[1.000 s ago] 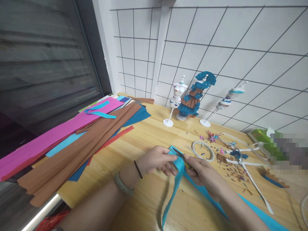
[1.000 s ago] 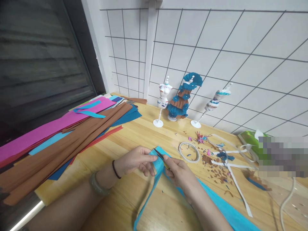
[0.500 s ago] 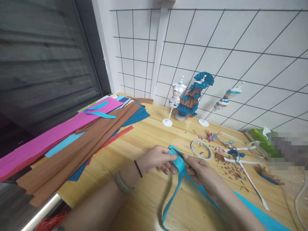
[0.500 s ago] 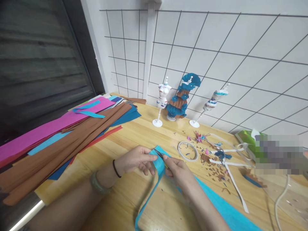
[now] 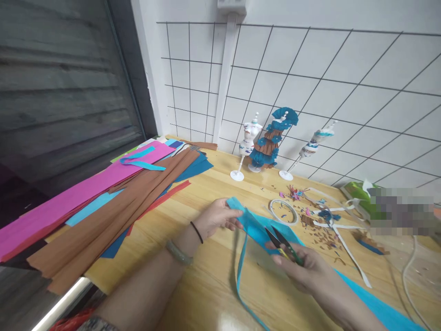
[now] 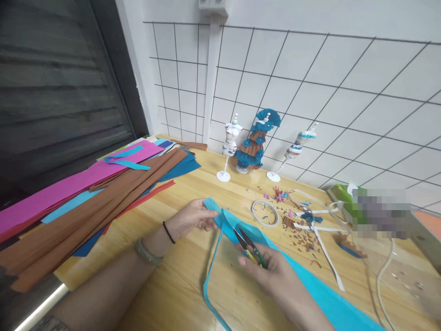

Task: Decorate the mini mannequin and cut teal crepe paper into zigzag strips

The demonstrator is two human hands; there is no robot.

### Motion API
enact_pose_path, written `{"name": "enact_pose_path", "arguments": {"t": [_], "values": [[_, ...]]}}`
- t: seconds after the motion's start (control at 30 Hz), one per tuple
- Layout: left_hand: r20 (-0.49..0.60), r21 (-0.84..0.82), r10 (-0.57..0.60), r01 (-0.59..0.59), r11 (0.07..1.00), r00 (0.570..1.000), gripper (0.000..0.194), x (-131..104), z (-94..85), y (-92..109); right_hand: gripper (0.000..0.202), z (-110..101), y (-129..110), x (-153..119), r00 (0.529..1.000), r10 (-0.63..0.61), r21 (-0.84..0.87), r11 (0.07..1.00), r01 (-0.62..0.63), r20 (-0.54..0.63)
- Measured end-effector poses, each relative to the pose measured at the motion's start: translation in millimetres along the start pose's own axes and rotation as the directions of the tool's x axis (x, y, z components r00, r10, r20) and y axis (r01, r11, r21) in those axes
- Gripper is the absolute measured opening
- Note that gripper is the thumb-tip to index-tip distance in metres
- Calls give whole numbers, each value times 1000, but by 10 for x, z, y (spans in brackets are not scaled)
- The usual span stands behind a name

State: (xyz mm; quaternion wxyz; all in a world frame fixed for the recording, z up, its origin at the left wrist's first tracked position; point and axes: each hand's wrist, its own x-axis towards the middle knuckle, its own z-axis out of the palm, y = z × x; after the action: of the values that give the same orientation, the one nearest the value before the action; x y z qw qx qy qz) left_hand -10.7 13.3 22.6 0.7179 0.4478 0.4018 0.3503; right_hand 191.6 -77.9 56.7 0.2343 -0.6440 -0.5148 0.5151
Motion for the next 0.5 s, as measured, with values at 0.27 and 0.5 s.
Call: {"name": "enact_pose_path", "arguments": {"t": [0.27, 0.5], "values": [[-94, 62, 64, -59, 996, 993, 19, 88, -67, -64, 48, -303, 447, -436, 997, 49, -257, 966, -31, 65], [-118, 104, 74, -62, 993, 990, 24, 82, -57, -75, 47, -411, 623, -803, 995, 103, -258, 961, -101, -6]]}}
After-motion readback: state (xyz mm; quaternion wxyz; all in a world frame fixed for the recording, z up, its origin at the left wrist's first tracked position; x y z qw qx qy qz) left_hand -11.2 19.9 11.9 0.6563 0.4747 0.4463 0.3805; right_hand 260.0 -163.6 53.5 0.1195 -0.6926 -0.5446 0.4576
